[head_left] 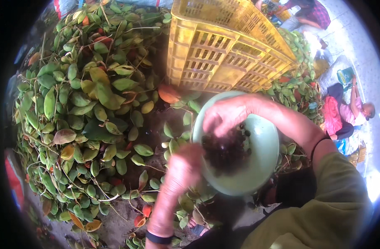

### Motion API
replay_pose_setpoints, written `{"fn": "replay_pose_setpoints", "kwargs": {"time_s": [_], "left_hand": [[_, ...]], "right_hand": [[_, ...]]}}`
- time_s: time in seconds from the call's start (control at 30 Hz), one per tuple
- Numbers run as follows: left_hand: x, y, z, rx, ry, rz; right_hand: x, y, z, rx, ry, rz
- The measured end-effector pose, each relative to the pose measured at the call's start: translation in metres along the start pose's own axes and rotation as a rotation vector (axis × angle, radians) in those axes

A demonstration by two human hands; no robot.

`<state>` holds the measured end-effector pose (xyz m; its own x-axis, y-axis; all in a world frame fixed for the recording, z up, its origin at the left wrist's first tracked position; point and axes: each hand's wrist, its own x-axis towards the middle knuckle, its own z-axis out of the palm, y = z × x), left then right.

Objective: Peeling seeds out of green fruit pods and placing them in a bowl.

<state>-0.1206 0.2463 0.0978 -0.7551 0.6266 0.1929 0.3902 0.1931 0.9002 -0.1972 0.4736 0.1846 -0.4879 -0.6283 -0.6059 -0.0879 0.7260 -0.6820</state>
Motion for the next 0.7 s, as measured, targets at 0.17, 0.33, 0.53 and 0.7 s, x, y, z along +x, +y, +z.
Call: {"fn": "replay_pose_setpoints", "kwargs": {"time_s": [0.17, 0.33, 0.53, 0.7], "left_hand": [[0.077, -0.090, -0.055, 0.661, 0.305, 0.090], [0.090, -0.138, -0.047, 0.923, 0.221, -0.122], [0.059, -0.142, -0.040, 0.823, 0.103, -0.043], [0.020, -0.102, -0.041, 0.606, 0.159, -0.050]], "right_hand": [[0.067, 0.026, -0.016, -0.720, 0.631, 0.068], [0.140, 0.037, -0.010, -0.584, 0.536, 0.433], [0.123, 0.090, -0.002, -0.338, 0.802, 0.170], [0.069, 0.058, -0.014, 0.647, 0.664, 0.104]]}}
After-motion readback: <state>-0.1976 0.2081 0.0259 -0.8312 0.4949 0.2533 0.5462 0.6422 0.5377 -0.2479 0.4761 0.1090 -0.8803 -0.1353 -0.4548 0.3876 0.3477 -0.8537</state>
